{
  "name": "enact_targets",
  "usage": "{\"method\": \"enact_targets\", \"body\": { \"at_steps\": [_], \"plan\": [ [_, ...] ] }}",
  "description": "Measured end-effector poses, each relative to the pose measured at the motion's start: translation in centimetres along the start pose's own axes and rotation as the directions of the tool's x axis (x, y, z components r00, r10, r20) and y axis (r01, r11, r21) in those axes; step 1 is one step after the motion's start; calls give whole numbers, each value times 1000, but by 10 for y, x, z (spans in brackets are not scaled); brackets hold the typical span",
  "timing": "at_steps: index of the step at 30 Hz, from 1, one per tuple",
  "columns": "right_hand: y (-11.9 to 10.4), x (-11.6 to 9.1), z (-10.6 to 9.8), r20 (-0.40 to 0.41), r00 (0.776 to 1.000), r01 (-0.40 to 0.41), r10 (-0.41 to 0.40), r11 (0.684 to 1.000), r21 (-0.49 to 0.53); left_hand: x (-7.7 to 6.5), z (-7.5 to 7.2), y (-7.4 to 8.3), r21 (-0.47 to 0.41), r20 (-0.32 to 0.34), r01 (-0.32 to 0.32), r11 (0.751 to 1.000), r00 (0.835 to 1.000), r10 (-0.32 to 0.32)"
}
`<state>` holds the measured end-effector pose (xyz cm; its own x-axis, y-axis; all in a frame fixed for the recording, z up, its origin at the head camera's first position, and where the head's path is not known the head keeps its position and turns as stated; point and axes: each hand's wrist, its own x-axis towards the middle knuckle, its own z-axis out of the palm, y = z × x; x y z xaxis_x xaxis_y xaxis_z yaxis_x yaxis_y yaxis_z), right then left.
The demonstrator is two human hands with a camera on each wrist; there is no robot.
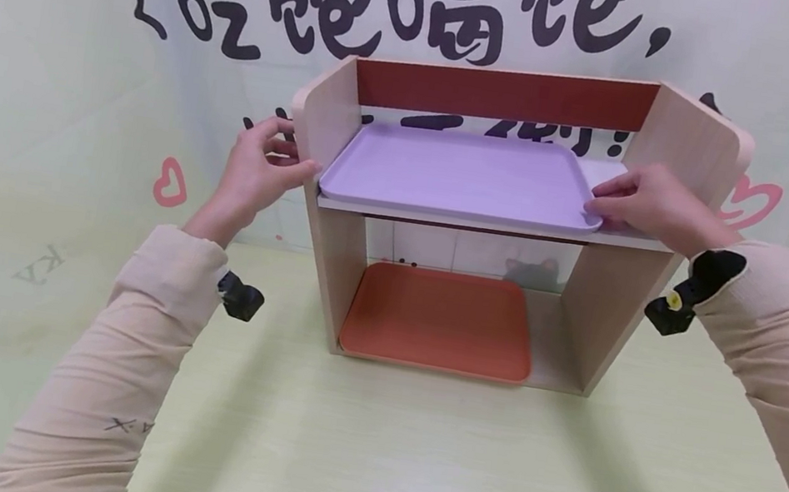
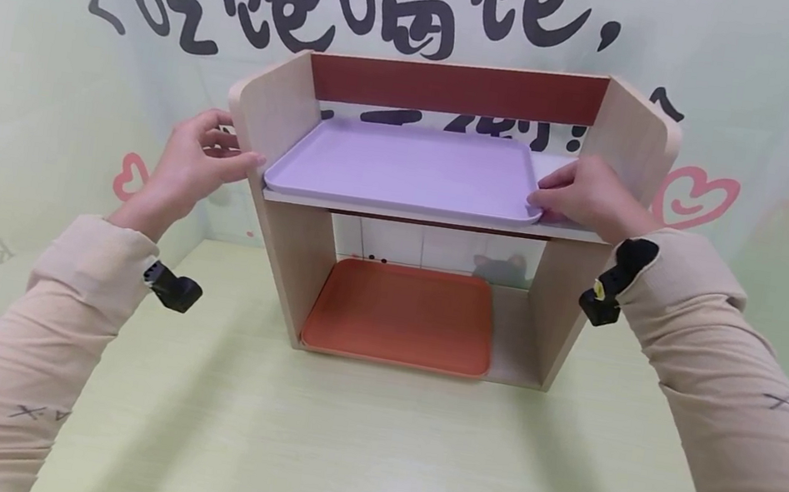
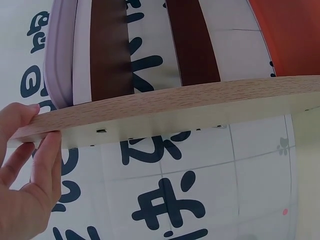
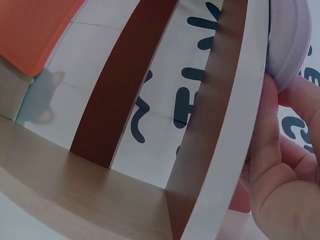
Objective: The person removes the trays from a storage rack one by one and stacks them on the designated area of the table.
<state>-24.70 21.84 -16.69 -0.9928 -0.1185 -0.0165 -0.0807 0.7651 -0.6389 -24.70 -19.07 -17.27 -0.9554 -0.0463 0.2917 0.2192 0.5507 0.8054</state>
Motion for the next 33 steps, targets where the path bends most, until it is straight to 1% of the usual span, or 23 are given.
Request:
{"method": "enact_targets", "body": {
  "at_steps": [3, 6, 10, 18, 25, 27, 31, 33],
  "plan": [
    [-1, -6, -1, 15, 1000, -13, 13, 1000, -4, 0, 1, 0, -2, -1, -1, 1000, 1000, 1],
    [-1, -11, -2, 21, 1000, -2, 2, 1000, -1, -1, 1, 0, -5, -5, -3, 1000, 1000, 3],
    [-2, -17, -1, 15, 1000, 13, -14, 1000, 28, -1, 1, -1, -2, -10, -8, 1000, 1000, 8],
    [0, -30, 4, -10, 1000, 14, -13, 999, 51, -1, 2, -1, -2, -1, -5, 1000, 1000, 5],
    [1, -39, 8, -5, 1000, -11, 12, 985, 173, -1, 0, -2, 6, -2, -9, 1000, 1000, 9],
    [2, -43, 10, -7, 1000, -9, 10, 982, 189, -1, 0, -3, 10, -1, -10, 1000, 1000, 10],
    [4, -51, 14, 5, 1000, -18, 18, 968, 251, -1, -1, -3, 14, 3, -13, 1000, 1000, 13],
    [4, -55, 15, 17, 1000, -23, 19, 956, 293, -1, -1, -3, 15, 4, -15, 1000, 1000, 15]
  ]
}}
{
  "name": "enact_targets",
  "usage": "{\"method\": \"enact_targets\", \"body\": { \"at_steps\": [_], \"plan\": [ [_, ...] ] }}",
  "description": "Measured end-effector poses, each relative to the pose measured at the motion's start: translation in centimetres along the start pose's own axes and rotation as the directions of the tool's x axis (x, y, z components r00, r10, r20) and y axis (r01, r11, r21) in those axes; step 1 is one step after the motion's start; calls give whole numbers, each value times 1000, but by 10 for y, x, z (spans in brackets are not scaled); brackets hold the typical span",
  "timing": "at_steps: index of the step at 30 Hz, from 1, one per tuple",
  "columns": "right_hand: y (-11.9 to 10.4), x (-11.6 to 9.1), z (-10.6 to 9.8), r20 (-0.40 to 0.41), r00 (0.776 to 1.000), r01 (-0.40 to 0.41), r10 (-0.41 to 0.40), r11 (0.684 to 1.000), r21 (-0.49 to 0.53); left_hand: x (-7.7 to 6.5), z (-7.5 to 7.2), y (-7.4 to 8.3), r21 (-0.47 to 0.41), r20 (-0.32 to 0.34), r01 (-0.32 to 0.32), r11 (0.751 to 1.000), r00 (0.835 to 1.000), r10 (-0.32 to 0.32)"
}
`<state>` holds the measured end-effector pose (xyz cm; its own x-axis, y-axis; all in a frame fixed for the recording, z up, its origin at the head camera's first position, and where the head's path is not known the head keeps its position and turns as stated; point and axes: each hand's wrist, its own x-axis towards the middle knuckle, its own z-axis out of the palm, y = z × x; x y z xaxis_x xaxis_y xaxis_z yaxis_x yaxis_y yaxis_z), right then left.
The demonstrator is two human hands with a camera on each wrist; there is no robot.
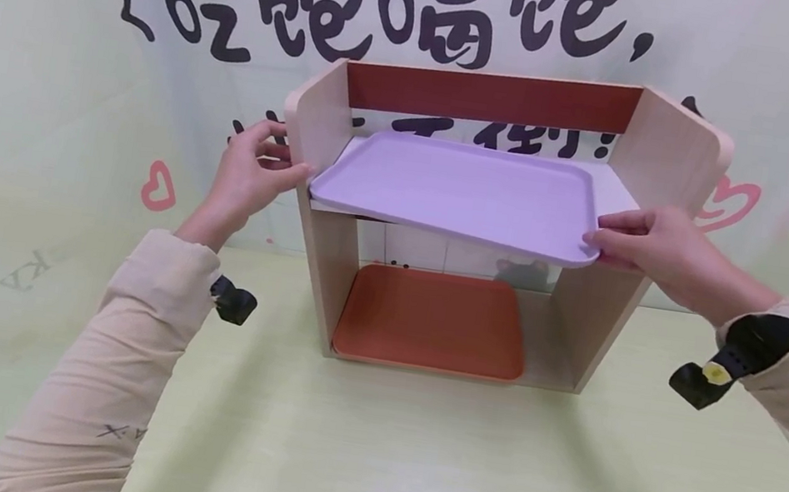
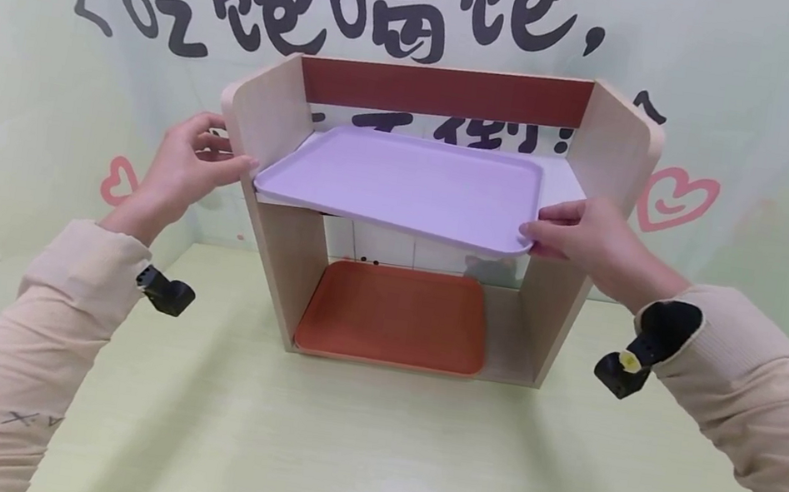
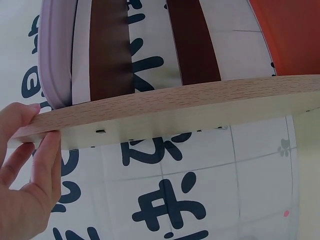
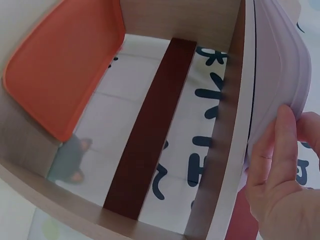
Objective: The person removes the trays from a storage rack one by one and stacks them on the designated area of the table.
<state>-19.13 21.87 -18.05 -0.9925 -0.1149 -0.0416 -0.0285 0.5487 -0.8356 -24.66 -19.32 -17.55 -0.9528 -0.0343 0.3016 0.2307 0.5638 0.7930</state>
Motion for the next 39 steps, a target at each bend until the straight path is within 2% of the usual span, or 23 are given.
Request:
{"method": "enact_targets", "body": {
  "at_steps": [9, 16, 39],
  "plan": [
    [4, -13, 4, 34, 999, -24, 21, 995, 99, 0, 0, -1, 1, 1, -14, 1000, 1000, 14],
    [5, -20, 7, 29, 999, -31, 27, 990, 138, 0, 0, -1, 1, 1, -17, 1000, 1000, 17],
    [9, -37, 15, 69, 997, 22, -46, 951, 309, 0, 0, -1, -2, 13, -15, 1000, 1000, 15]
  ]
}}
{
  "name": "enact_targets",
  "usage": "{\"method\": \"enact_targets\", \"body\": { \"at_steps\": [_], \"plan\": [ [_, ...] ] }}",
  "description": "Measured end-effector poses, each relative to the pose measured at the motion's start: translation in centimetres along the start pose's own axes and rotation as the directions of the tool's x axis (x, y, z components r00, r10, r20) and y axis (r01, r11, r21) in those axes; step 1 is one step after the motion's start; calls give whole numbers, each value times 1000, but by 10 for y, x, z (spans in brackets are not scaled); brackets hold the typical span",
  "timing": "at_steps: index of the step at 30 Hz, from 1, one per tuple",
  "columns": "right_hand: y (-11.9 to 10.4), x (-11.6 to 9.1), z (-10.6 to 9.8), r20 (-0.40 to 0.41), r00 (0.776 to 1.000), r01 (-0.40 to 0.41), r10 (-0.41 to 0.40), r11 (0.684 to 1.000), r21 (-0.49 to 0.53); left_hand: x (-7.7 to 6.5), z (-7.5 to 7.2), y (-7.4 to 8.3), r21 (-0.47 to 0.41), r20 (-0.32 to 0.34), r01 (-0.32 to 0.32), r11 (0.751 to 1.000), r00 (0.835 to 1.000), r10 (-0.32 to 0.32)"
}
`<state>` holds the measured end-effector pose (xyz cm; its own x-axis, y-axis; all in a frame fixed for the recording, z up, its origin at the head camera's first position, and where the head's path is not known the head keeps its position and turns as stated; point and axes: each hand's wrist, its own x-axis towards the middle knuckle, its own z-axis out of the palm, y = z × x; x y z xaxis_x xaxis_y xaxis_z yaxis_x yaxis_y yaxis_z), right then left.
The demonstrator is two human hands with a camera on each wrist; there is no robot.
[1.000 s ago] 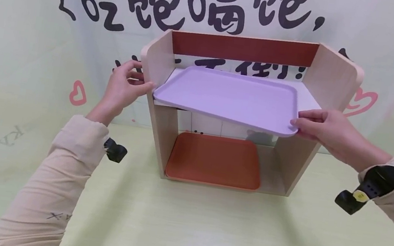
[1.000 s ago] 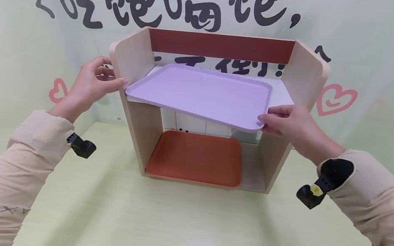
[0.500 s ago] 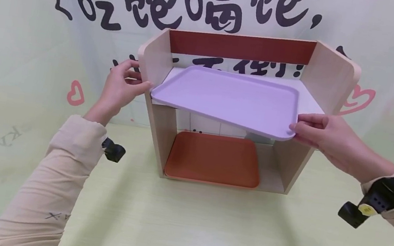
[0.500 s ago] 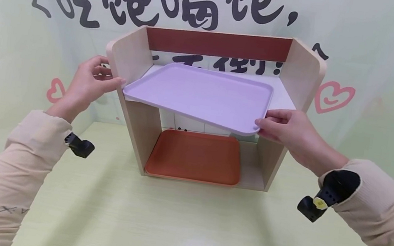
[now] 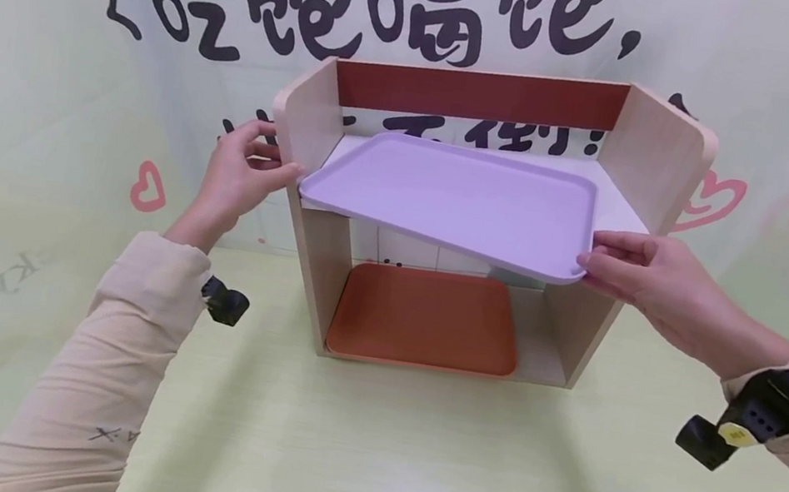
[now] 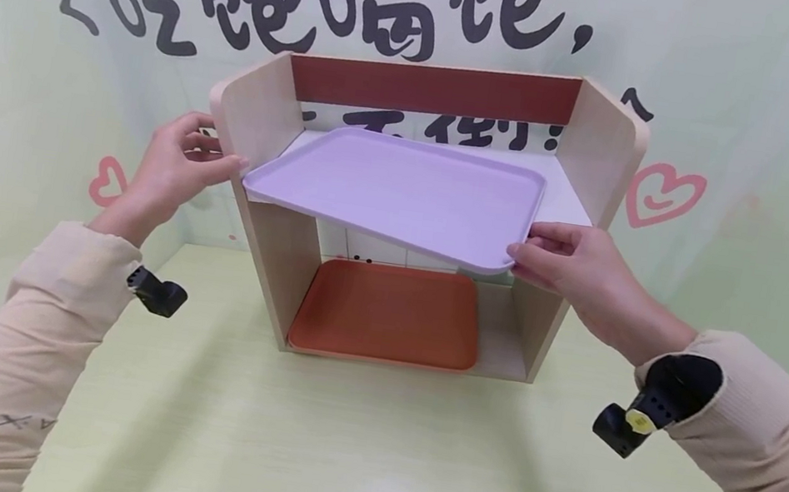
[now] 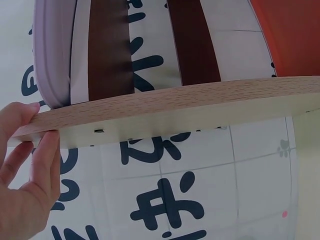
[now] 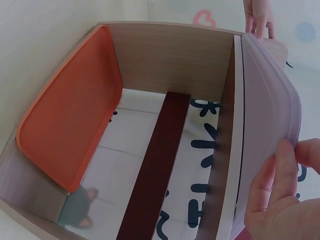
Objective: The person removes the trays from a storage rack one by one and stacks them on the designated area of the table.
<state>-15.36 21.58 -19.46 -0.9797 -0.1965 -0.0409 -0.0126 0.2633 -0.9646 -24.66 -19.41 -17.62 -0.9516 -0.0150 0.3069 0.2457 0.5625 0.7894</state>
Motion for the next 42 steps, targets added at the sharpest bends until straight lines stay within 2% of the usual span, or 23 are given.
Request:
{"method": "enact_targets", "body": {
  "at_steps": [7, 13, 18, 23, 32, 42],
  "plan": [
    [0, 1, 0, 0, 1000, -13, 13, 999, -35, -1, 0, -3, -1, 1, 2, 1000, 1000, -2],
    [-2, 6, -3, -40, 999, -18, 12, 988, -155, -2, 1, -4, -3, -8, 3, 1000, 1000, -3],
    [-8, 13, -14, -61, 998, -47, 31, 955, -294, -2, 2, -5, -3, -10, 0, 1000, 1000, 0],
    [-14, 24, -24, -69, 998, -38, 12, 915, -401, -2, 1, -5, 2, -17, -3, 1000, 1000, 3],
    [-17, 43, -24, -103, 995, -43, -5, 889, -455, -1, 1, -4, 9, -12, 2, 1000, 1000, -2],
    [-20, 57, -27, -123, 992, -53, -6, 882, -468, 0, 2, -3, 8, -9, -7, 1000, 1000, 7]
  ]
}}
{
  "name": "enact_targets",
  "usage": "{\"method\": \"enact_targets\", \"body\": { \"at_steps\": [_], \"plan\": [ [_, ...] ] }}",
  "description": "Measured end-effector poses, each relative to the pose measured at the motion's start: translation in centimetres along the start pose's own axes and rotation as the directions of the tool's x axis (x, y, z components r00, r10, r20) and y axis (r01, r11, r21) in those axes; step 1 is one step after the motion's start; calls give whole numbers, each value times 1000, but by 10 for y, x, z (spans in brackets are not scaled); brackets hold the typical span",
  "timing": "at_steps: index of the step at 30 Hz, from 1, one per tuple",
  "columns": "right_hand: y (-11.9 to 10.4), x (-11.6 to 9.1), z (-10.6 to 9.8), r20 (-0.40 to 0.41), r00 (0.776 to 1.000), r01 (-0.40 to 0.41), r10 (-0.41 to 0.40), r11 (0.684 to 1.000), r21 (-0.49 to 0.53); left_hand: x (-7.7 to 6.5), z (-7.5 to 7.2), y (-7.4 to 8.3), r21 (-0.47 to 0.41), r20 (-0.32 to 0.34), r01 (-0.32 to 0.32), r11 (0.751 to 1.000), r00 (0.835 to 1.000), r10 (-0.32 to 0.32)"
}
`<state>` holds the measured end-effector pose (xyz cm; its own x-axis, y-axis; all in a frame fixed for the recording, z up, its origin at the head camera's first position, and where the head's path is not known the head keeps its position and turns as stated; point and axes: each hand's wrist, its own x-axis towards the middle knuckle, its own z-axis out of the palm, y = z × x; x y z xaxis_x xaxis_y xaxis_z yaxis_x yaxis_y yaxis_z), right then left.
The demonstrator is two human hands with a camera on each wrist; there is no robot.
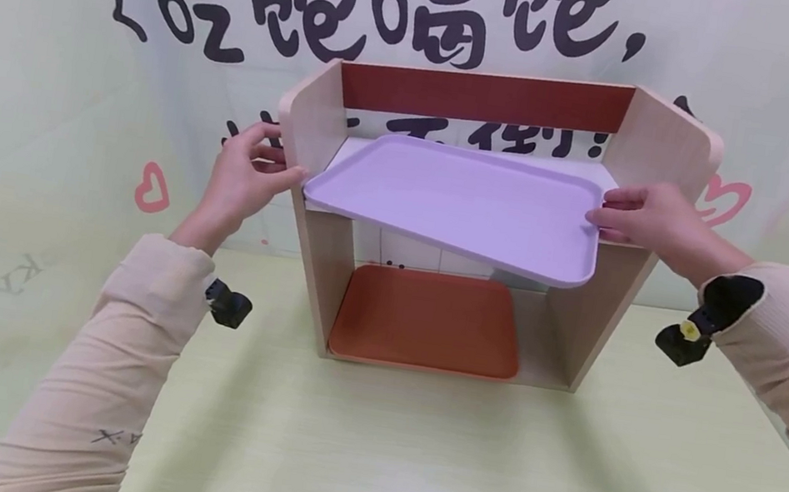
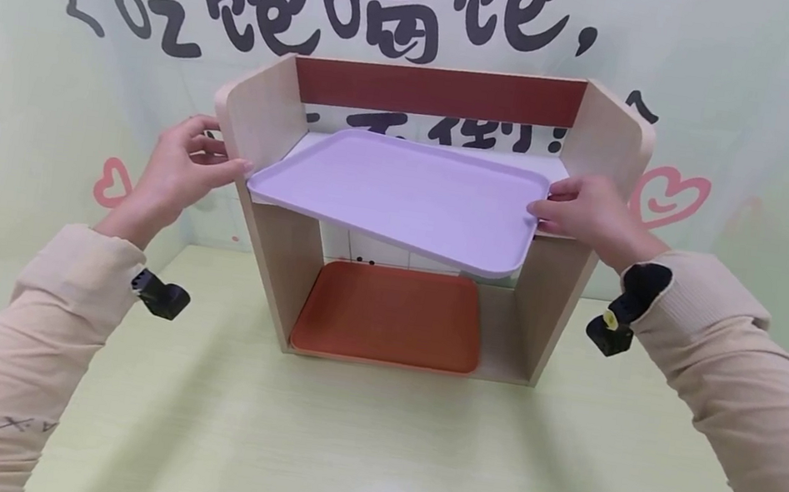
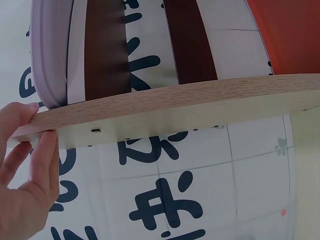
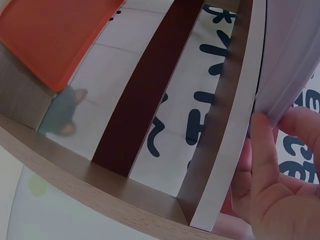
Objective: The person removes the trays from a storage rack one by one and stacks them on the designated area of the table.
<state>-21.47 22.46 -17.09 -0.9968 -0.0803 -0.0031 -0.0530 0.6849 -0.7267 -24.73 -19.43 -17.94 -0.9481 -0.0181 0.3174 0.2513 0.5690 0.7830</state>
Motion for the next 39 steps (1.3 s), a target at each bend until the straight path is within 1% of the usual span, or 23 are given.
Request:
{"method": "enact_targets", "body": {
  "at_steps": [8, 18, 21, 28, 30, 32, 36, 39],
  "plan": [
    [-1, 7, 1, -33, 999, -26, 26, 1000, 1, 1, 1, 2, -7, 10, -2, 1000, 1000, 2],
    [2, 1, 1, -56, 998, -7, 8, 1000, 9, 2, 2, 5, -2, 13, -1, 1000, 1000, 1],
    [3, -2, 2, -56, 998, -9, 10, 1000, 12, 2, 2, 4, -3, 13, 0, 1000, 1000, 0],
    [3, -7, 4, -52, 999, -7, 10, 997, 71, 1, 1, 1, -2, 0, 2, 1000, 1000, -2],
    [3, -8, 6, -57, 998, -3, 7, 997, 73, 1, 0, 0, -3, 0, 3, 1000, 1000, -3],
    [3, -11, 7, -62, 998, -1, 4, 998, 55, 0, 0, -1, -3, 1, 4, 1000, 1000, -4],
    [5, -20, 9, -76, 997, 13, -9, 999, 53, 0, 0, -1, -2, 0, -3, 1000, 1000, 3],
    [7, -26, 12, -90, 996, 28, -19, 996, 90, 1, 0, -1, 1, -2, -8, 1000, 1000, 8]
  ]
}}
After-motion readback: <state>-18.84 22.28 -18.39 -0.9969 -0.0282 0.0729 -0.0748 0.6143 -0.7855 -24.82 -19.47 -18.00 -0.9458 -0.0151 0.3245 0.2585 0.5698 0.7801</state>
